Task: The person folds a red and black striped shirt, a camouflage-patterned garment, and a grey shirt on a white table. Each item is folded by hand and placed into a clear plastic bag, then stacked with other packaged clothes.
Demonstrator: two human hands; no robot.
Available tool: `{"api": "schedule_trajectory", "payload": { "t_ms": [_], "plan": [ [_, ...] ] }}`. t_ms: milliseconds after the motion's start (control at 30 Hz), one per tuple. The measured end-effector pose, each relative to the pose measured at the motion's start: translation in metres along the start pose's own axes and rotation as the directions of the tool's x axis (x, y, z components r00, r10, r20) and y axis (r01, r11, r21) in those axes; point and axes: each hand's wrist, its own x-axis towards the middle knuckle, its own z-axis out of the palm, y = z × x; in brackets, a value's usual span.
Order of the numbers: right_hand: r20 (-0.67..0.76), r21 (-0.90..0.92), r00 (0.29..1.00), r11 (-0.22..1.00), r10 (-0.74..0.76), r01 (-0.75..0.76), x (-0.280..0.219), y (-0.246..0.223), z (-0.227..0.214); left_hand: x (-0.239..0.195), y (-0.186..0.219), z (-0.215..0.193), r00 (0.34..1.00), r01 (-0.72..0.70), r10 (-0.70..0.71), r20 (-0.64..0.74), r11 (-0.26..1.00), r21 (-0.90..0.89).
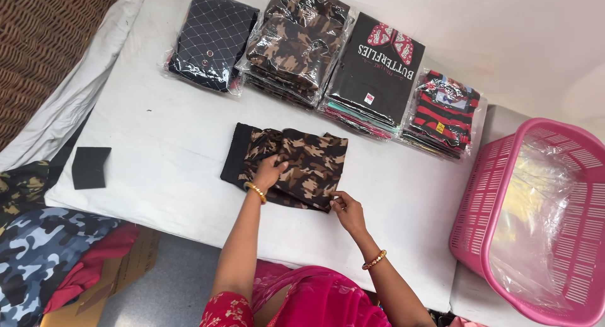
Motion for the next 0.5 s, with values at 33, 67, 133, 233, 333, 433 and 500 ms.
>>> {"api": "schedule_trajectory", "payload": {
  "t_ms": [33,67,133,233,333,433,500],
  "plan": [
    [0.000,-0.009,1.000,1.000,0.001,-0.001,0.002,0.007,0.000,-0.008,0.000,-0.014,0.998,-0.033,0.030,-0.050,0.997,-0.066],
    [-0.002,-0.015,1.000,1.000,0.001,-0.001,0.004,0.013,0.001,-0.015,-0.001,-0.030,0.993,-0.069,0.057,-0.100,0.989,-0.128],
    [0.004,-0.032,1.000,0.999,0.016,-0.016,0.006,0.019,0.003,-0.033,0.003,-0.060,0.987,-0.048,0.036,-0.156,0.996,-0.073],
    [0.013,-0.083,0.999,0.996,0.039,-0.037,0.010,0.022,0.010,-0.013,-0.040,-0.084,0.985,-0.025,-0.001,-0.174,0.989,-0.149],
    [0.020,-0.113,0.999,0.992,0.048,-0.046,0.016,0.019,0.017,-0.030,0.017,-0.089,0.980,0.098,-0.106,-0.167,0.993,-0.058],
    [0.036,-0.110,0.999,0.993,0.037,-0.032,0.020,0.014,0.024,-0.033,0.036,-0.083,0.954,0.169,-0.116,-0.277,0.969,0.178],
    [0.039,-0.107,0.999,0.994,0.022,-0.018,0.025,0.008,0.026,-0.027,0.029,-0.087,0.944,0.111,-0.039,-0.328,0.973,0.203]
  ]
}}
